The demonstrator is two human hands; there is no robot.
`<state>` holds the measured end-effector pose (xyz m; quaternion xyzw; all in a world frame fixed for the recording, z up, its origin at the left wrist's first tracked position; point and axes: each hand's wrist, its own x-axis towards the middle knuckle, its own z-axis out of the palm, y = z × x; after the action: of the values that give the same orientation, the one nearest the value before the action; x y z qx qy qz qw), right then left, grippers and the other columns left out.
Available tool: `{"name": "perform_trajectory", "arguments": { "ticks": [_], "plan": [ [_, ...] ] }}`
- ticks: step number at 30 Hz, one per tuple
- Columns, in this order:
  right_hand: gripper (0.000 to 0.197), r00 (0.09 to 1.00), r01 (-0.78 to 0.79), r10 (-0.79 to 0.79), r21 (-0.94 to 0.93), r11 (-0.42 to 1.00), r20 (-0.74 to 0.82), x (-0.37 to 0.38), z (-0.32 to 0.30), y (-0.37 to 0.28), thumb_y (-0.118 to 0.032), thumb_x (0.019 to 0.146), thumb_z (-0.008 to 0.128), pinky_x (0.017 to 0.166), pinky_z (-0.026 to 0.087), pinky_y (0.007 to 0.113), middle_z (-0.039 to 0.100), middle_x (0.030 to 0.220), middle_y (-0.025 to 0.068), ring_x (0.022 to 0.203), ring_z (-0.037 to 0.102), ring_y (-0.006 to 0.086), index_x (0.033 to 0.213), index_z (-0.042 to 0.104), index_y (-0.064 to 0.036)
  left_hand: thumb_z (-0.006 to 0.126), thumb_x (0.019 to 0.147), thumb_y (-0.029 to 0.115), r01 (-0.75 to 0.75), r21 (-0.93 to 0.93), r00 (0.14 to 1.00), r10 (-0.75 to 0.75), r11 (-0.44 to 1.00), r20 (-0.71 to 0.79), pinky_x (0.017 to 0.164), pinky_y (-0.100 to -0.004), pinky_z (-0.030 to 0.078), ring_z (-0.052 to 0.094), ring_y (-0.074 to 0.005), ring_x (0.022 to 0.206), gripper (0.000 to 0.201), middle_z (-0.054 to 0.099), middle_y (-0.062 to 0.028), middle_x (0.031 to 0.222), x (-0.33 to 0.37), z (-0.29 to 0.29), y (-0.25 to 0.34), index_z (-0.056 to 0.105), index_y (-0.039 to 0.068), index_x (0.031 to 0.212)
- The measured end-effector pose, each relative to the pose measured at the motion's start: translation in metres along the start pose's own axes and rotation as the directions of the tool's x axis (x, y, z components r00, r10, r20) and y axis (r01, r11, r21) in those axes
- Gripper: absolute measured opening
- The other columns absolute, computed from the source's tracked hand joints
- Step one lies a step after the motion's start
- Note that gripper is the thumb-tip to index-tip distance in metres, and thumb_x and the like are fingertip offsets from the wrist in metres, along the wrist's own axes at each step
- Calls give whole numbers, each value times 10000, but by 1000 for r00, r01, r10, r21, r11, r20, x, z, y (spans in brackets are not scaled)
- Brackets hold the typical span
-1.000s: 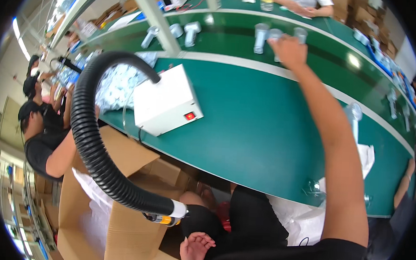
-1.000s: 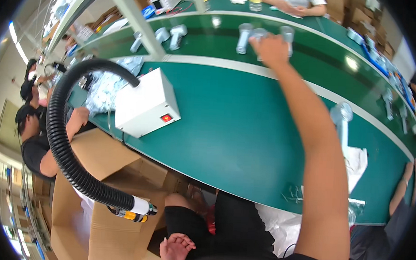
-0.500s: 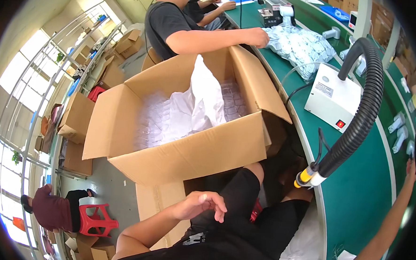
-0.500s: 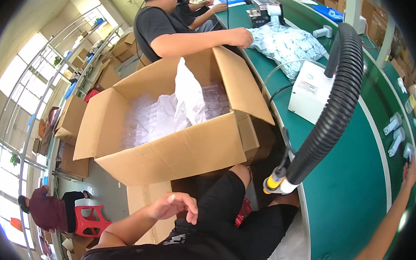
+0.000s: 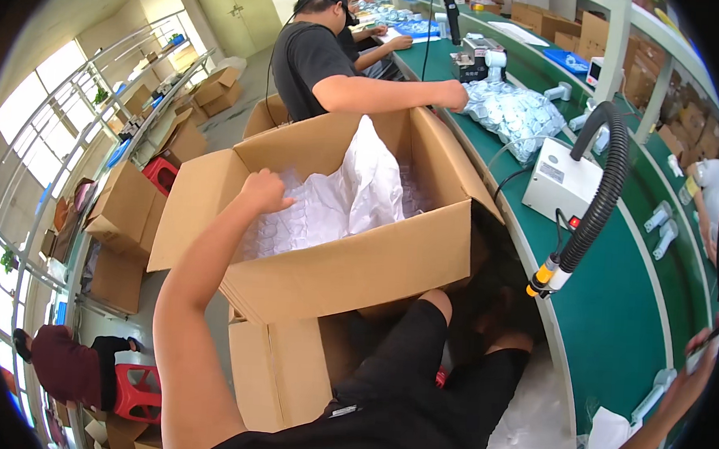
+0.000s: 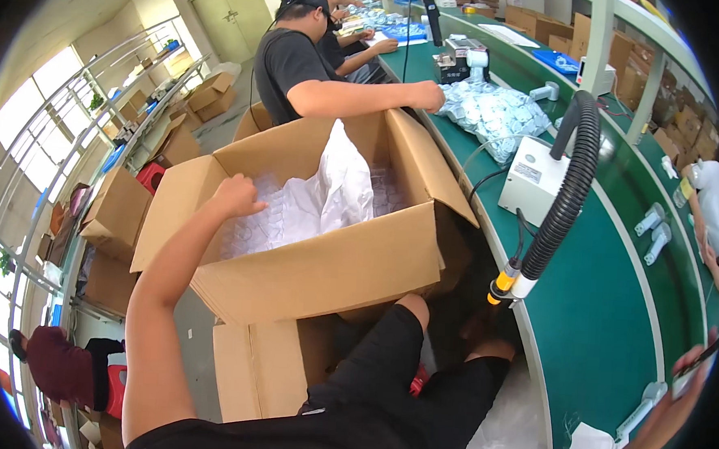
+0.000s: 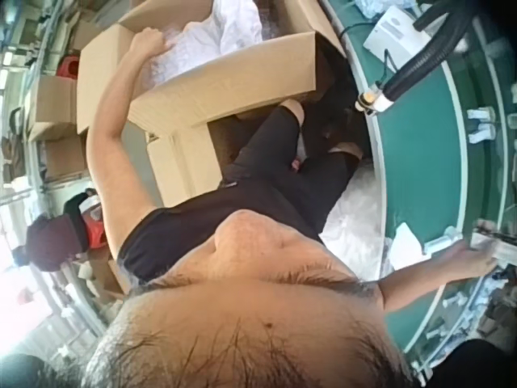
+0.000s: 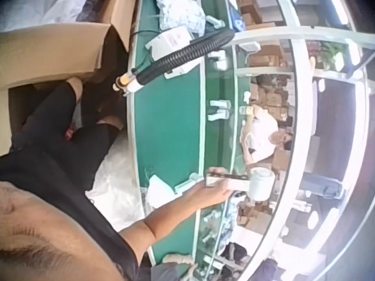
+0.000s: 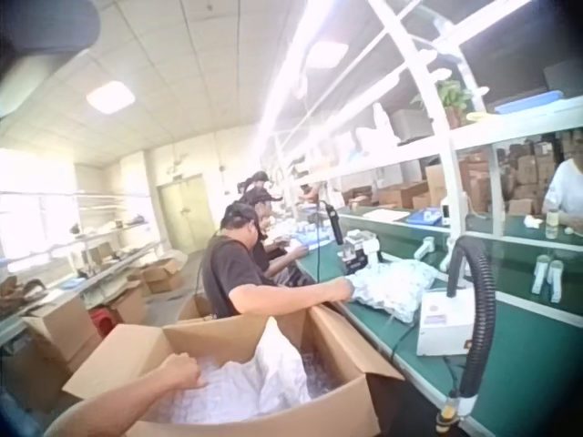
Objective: The person repeatedly takes handheld fans from a conveyor belt, holds them under an air nozzle, retrieves clear plastic covers from a box, attaches the covers to the fans, and places the assembled fans back onto the conveyor belt.
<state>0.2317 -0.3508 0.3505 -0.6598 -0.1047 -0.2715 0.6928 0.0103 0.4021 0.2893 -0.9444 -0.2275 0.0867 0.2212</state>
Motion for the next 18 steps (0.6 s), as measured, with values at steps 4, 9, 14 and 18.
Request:
{"name": "perform_trajectory", "arguments": {
  "ticks": [4, 9, 14, 18],
  "plan": [
    [494, 994, -80, 84, -62, 995, 64, -76, 3, -10, -245, 929, 559, 596, 389, 199, 506, 820, 28, 695, 478, 74, 1340, 447, 5, 721, 753, 438, 113, -60, 984, -104, 992, 145, 839, -423, 524, 584, -317, 1010, 326, 652, -125, 957, 14, 69, -27, 762, 126, 841],
    [435, 991, -100, 107, -84, 991, 77, -122, -22, 10, -246, 920, 567, 569, 386, 223, 507, 801, 24, 664, 471, 79, 1276, 507, -2, 745, 716, 364, 79, -131, 995, -70, 988, 68, 868, -433, 513, 537, -337, 1076, 222, 620, -142, 1048, 12, 62, -9, 764, 160, 799],
    [441, 975, -218, 219, -44, 975, 30, -158, -25, 33, -253, 884, 589, 555, 412, 232, 544, 792, 55, 627, 501, 105, 1228, 494, 5, 693, 776, 188, -46, -506, 882, -203, 861, -425, 910, -400, 484, 533, -289, 1059, 140, 575, -118, 1152, -18, 11, -27, 697, 85, 870],
    [409, 941, -338, 340, 78, 938, -2, -205, -10, 35, -227, 892, 552, 557, 470, 263, 569, 790, 91, 616, 545, 144, 1216, 453, 2, 605, 820, 42, -391, -913, 849, -337, 119, -407, 794, -313, 521, 613, -173, 880, 84, 602, -104, 1024, -76, -95, 62, 550, 32, 883]
  ]
}}
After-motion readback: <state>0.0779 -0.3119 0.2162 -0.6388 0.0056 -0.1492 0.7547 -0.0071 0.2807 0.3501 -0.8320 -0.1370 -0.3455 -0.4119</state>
